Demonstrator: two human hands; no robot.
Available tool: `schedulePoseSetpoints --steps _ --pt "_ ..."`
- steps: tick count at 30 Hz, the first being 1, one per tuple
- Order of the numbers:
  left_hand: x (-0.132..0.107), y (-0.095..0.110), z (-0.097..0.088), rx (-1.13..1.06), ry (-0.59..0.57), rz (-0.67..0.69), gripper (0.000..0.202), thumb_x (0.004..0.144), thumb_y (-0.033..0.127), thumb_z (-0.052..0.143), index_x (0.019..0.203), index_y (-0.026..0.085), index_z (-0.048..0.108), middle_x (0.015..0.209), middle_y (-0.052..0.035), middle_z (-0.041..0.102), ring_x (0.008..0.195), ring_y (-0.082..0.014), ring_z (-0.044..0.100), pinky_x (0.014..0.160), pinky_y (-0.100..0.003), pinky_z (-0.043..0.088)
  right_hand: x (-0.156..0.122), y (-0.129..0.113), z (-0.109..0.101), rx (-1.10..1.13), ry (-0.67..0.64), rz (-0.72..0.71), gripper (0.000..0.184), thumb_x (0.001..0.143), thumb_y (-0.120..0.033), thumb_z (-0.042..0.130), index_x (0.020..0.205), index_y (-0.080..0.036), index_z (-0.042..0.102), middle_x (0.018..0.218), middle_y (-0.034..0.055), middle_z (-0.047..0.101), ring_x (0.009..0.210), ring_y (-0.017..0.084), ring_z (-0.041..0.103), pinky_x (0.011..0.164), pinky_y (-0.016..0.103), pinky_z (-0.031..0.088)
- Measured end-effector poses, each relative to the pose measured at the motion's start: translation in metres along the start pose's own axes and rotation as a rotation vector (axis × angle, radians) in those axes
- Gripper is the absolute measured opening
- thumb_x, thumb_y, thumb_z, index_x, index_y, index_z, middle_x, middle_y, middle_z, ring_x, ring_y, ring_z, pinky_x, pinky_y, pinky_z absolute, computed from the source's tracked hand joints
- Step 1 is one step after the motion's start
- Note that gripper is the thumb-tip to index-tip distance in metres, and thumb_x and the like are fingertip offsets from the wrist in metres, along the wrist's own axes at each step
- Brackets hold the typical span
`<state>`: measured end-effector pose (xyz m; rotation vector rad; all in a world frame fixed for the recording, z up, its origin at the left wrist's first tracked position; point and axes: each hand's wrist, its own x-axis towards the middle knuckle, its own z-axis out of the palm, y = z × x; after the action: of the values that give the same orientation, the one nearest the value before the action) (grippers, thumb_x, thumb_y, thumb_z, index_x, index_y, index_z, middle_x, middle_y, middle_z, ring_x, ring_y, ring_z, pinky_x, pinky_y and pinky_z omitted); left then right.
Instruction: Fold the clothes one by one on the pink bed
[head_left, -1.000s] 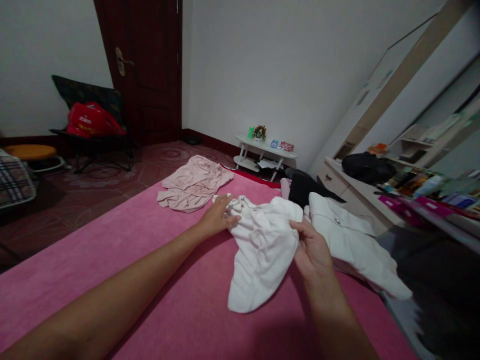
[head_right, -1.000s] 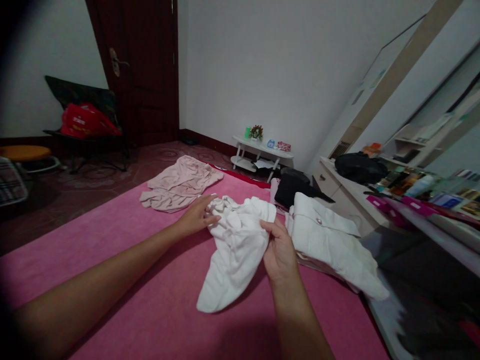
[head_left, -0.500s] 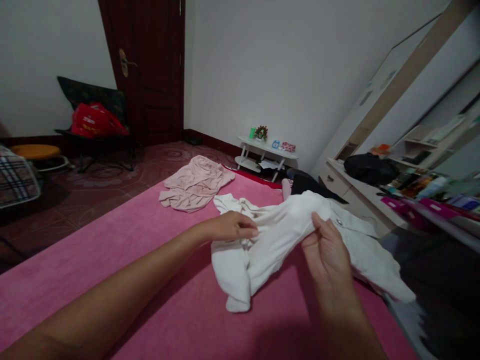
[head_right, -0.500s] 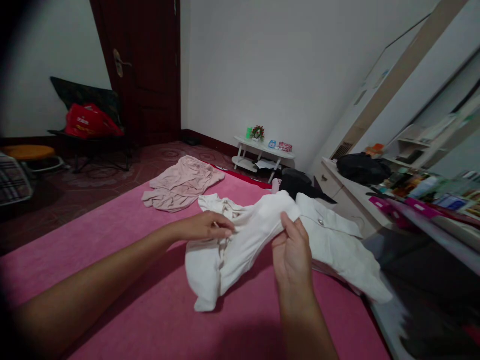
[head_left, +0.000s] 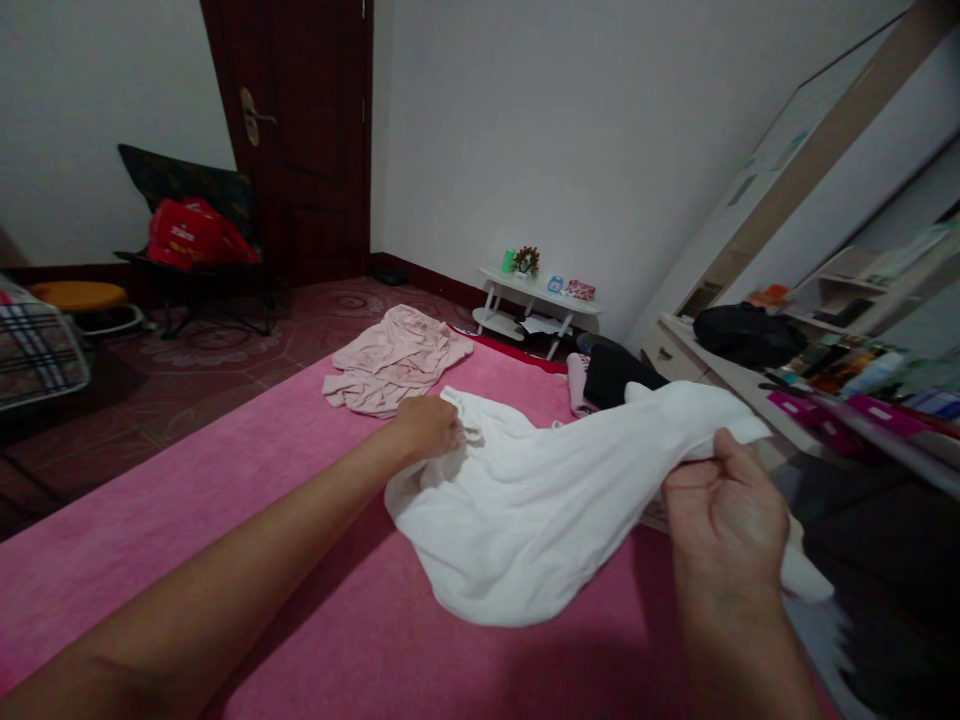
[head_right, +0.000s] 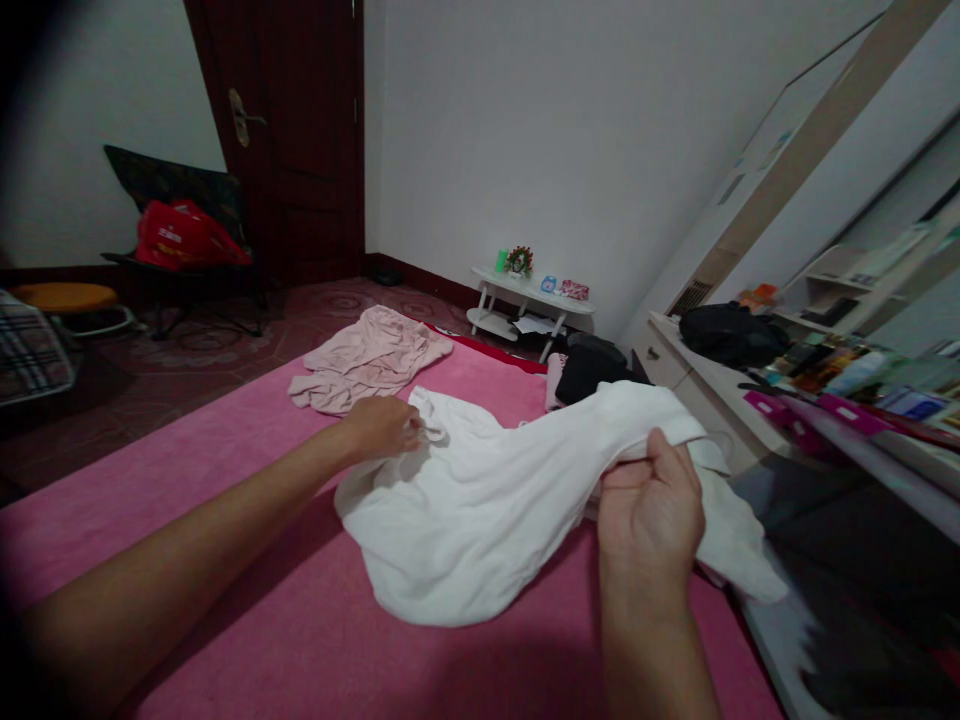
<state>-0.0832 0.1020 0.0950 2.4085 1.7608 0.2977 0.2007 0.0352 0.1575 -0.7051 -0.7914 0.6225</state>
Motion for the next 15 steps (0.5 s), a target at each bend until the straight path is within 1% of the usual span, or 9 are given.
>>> schedulePoseSetpoints --steps 2,4,5,7,8,9,12,13,15 --pt "0.004 -0.002 0.009 -0.032 0.054 0.078 0.053 0.067 0.036 0.075 0.117 0.022 0.064 0.117 -0.0167 0.062 0.101 -0.0348 0.061 0.081 -0.041 0.047 -0.004 0.005 0.003 -0.043 -0.023 0.018 0.013 0.075 -0.02 0.063 0.088 -0.02 0.063 0.105 0.0059 0.068 0.1 0.02 0.064 0.087 0.037 0.055" --pt "0.005 0.002 0.013 -0.068 0.104 0.208 0.063 0.063 0.029 0.078 0.123 0.023 0.06 0.127 -0.0158 0.055 0.11 -0.034 0.056 0.087 -0.039 0.046 -0.006 0.012 0.004 -0.124 -0.031 0.05 0.021 0.073 -0.02 0.066 0.093 -0.018 0.064 0.099 0.0047 0.069 0.09 0.017 0.066 0.076 0.03 0.056" --pt "0.003 0.007 0.013 -0.089 0.123 0.262 0.057 0.065 0.026 0.077 0.12 0.023 0.062 0.126 -0.015 0.055 0.111 -0.0324 0.055 0.089 -0.038 0.045 -0.007 0.018 0.003 -0.179 -0.045 0.071 0.027 0.071 -0.021 0.067 0.098 -0.018 0.064 0.097 0.0038 0.069 0.085 0.016 0.067 0.071 0.028 0.056" --pt "-0.006 0.024 0.008 -0.139 0.117 0.333 0.032 0.074 0.028 0.07 0.105 0.02 0.069 0.114 -0.0126 0.062 0.105 -0.0282 0.059 0.087 -0.034 0.045 -0.007 0.034 -0.001 -0.285 -0.098 0.128 0.043 0.067 -0.025 0.071 0.11 -0.02 0.062 0.095 0.0026 0.069 0.08 0.016 0.067 0.066 0.025 0.055" --pt "-0.013 0.035 0.005 -0.173 0.075 0.374 0.022 0.079 0.031 0.065 0.097 0.02 0.071 0.104 -0.0107 0.066 0.097 -0.0257 0.062 0.083 -0.033 0.047 -0.008 0.043 -0.004 -0.333 -0.136 0.174 0.052 0.065 -0.026 0.073 0.115 -0.021 0.059 0.096 0.0029 0.07 0.08 0.017 0.067 0.066 0.026 0.055" --pt "-0.022 0.047 0.003 -0.206 0.001 0.428 0.021 0.082 0.036 0.062 0.092 0.021 0.071 0.095 -0.0086 0.068 0.088 -0.0235 0.064 0.077 -0.031 0.047 -0.009 0.052 -0.007 -0.377 -0.179 0.23 0.059 0.063 -0.028 0.074 0.12 -0.022 0.057 0.098 0.004 0.07 0.083 0.019 0.068 0.068 0.027 0.056" --pt "-0.054 0.082 0.005 -0.209 -0.267 0.638 0.038 0.079 0.054 0.06 0.098 0.023 0.07 0.084 -0.0061 0.069 0.075 -0.0225 0.065 0.065 -0.031 0.048 -0.012 0.074 -0.015 -0.508 -0.278 0.395 0.067 0.06 -0.03 0.076 0.123 -0.02 0.056 0.112 0.0105 0.068 0.105 0.025 0.064 0.084 0.034 0.054" --pt "-0.064 0.092 0.009 -0.163 -0.306 0.683 0.045 0.075 0.057 0.063 0.102 0.022 0.069 0.087 -0.0073 0.069 0.074 -0.0239 0.065 0.064 -0.032 0.049 -0.013 0.079 -0.018 -0.543 -0.297 0.424 0.064 0.06 -0.03 0.076 0.12 -0.018 0.058 0.116 0.0123 0.067 0.111 0.026 0.061 0.089 0.036 0.051" --pt "-0.078 0.106 0.023 -0.042 -0.275 0.712 0.057 0.069 0.061 0.066 0.106 0.018 0.066 0.094 -0.0117 0.067 0.077 -0.0277 0.065 0.062 -0.036 0.051 -0.014 0.084 -0.021 -0.577 -0.336 0.436 0.056 0.06 -0.032 0.076 0.112 -0.016 0.064 0.119 0.0135 0.066 0.115 0.027 0.059 0.096 0.038 0.047"
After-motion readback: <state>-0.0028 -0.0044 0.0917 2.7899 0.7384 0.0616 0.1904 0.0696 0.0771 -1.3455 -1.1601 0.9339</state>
